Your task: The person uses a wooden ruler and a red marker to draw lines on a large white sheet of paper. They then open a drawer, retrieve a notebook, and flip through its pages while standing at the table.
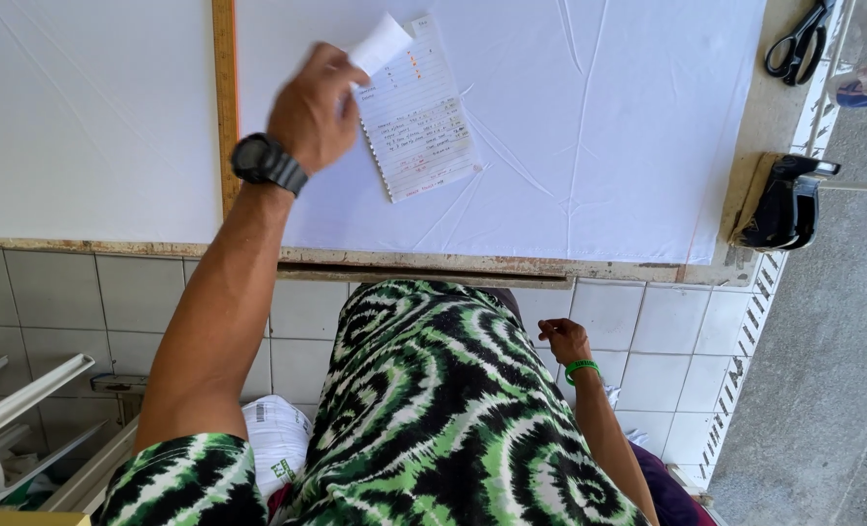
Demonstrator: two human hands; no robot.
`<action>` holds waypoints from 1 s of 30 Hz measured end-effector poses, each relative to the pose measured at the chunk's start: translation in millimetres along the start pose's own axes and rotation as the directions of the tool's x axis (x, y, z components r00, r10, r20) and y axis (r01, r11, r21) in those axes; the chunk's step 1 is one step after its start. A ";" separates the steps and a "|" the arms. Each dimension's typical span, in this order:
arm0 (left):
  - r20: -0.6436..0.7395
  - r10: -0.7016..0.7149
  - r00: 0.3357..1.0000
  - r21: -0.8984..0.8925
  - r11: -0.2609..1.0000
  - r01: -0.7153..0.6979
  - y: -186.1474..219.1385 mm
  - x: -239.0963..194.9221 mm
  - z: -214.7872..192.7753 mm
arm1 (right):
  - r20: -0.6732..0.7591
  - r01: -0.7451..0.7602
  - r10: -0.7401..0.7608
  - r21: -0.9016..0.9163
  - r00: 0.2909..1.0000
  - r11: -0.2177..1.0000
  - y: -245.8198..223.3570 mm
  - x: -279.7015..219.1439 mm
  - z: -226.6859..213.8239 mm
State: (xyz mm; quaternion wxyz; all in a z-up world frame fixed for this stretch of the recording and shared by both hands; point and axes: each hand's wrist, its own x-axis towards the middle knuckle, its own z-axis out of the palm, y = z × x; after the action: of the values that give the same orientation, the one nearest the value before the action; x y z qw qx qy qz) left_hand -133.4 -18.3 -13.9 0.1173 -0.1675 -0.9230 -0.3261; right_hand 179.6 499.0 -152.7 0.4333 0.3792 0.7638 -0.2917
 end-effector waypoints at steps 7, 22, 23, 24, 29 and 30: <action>0.631 -0.105 0.768 0.294 0.949 -0.111 43.5 -52.2 46.2 | -0.036 0.109 -0.112 -0.088 0.993 0.990 19.6 17.3 8.0; 0.552 -0.110 0.827 0.317 0.944 -0.086 40.7 -83.4 93.0 | -0.017 0.090 -0.093 -0.107 0.996 0.990 6.5 2.4 7.6; 0.530 -0.096 0.842 0.331 0.938 -0.102 41.8 -85.6 95.9 | -0.010 0.086 -0.088 -0.101 0.996 0.991 6.2 3.3 8.0; 0.530 -0.098 0.842 0.334 0.937 -0.101 39.9 -88.1 97.7 | -0.008 0.089 -0.090 -0.101 0.996 0.991 3.0 3.6 8.7; 0.480 -0.057 0.875 0.329 0.937 -0.120 39.7 -94.2 104.2 | -0.014 0.092 -0.094 -0.107 0.995 0.990 6.9 10.3 8.1; 0.480 -0.058 0.876 0.330 0.936 -0.119 36.6 -94.9 105.2 | -0.013 0.093 -0.095 -0.108 0.995 0.990 6.1 7.5 8.4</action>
State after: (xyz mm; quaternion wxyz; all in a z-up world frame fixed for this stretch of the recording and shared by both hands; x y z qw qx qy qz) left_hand -43.6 53.8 -104.2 -0.0832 -0.2344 -0.9631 -0.1029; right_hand 185.9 498.2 -164.0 0.4319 0.3216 0.7992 -0.2670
